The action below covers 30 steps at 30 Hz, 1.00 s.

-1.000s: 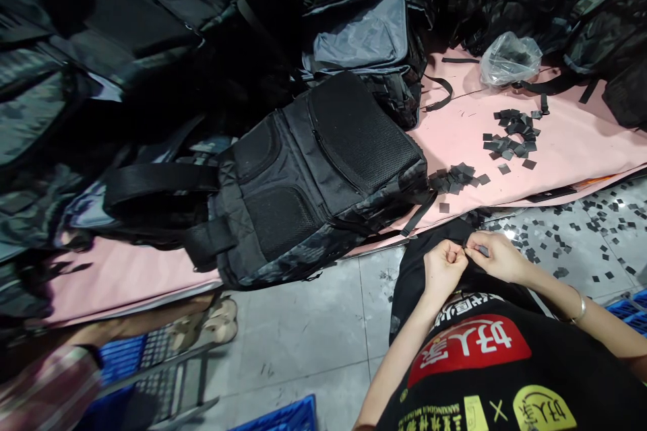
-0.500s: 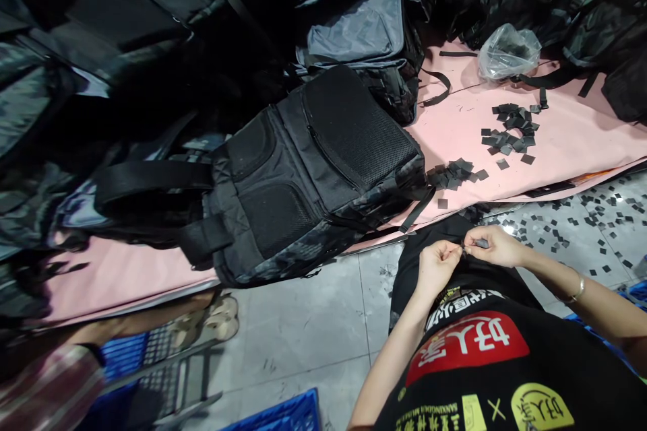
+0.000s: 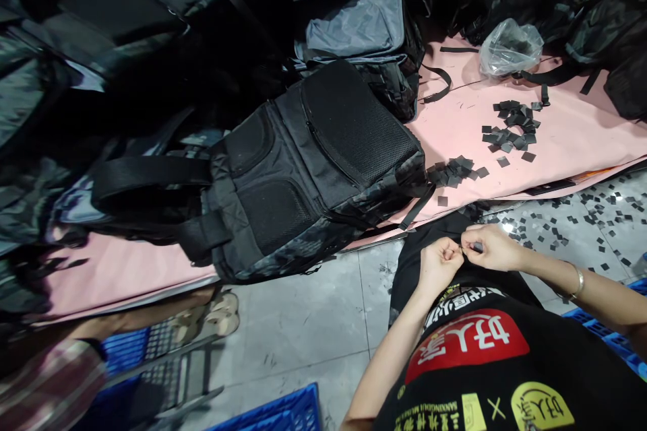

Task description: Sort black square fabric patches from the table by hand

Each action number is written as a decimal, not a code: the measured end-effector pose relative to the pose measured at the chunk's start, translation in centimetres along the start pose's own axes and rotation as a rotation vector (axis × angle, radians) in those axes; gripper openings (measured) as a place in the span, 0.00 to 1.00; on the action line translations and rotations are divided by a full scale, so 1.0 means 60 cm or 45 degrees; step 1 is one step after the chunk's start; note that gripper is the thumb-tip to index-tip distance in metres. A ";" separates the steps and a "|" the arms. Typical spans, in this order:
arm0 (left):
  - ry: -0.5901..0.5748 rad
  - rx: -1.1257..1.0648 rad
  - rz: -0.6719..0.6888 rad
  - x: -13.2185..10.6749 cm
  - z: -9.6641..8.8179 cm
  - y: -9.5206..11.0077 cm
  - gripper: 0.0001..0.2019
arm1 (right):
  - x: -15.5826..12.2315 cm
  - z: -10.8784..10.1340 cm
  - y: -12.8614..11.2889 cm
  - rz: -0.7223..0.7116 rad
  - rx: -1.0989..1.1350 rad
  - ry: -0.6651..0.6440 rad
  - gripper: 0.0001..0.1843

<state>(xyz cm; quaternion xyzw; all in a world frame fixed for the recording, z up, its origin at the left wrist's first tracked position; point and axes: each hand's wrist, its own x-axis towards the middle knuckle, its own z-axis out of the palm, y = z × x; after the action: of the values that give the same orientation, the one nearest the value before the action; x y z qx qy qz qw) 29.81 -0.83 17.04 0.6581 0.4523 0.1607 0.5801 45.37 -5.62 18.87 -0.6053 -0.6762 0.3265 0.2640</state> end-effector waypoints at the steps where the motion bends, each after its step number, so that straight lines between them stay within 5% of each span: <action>1: 0.046 0.018 0.008 -0.001 0.004 0.003 0.05 | -0.002 0.005 -0.002 -0.001 -0.054 0.034 0.07; 8: 0.215 -0.121 -0.058 0.005 0.027 -0.003 0.09 | -0.016 0.028 -0.007 0.029 -0.417 0.106 0.06; 15: 0.166 -0.029 0.123 0.004 0.026 -0.006 0.07 | -0.006 0.013 0.012 0.103 0.133 0.117 0.06; 20: 0.213 -0.031 0.081 0.003 0.023 -0.005 0.06 | -0.007 0.013 0.008 0.107 0.054 0.231 0.06; 26: 0.039 -0.239 -0.026 0.007 0.010 -0.009 0.09 | -0.004 -0.003 0.027 0.203 0.260 0.015 0.06; 30: 0.004 -0.270 -0.052 0.008 0.004 -0.012 0.12 | -0.005 0.000 0.029 0.227 0.215 0.031 0.06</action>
<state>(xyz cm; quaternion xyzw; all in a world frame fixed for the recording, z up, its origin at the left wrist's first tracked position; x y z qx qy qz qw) 29.94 -0.64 16.15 0.5835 0.4470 0.1968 0.6488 46.51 -5.80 17.56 -0.6426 -0.5866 0.3969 0.2922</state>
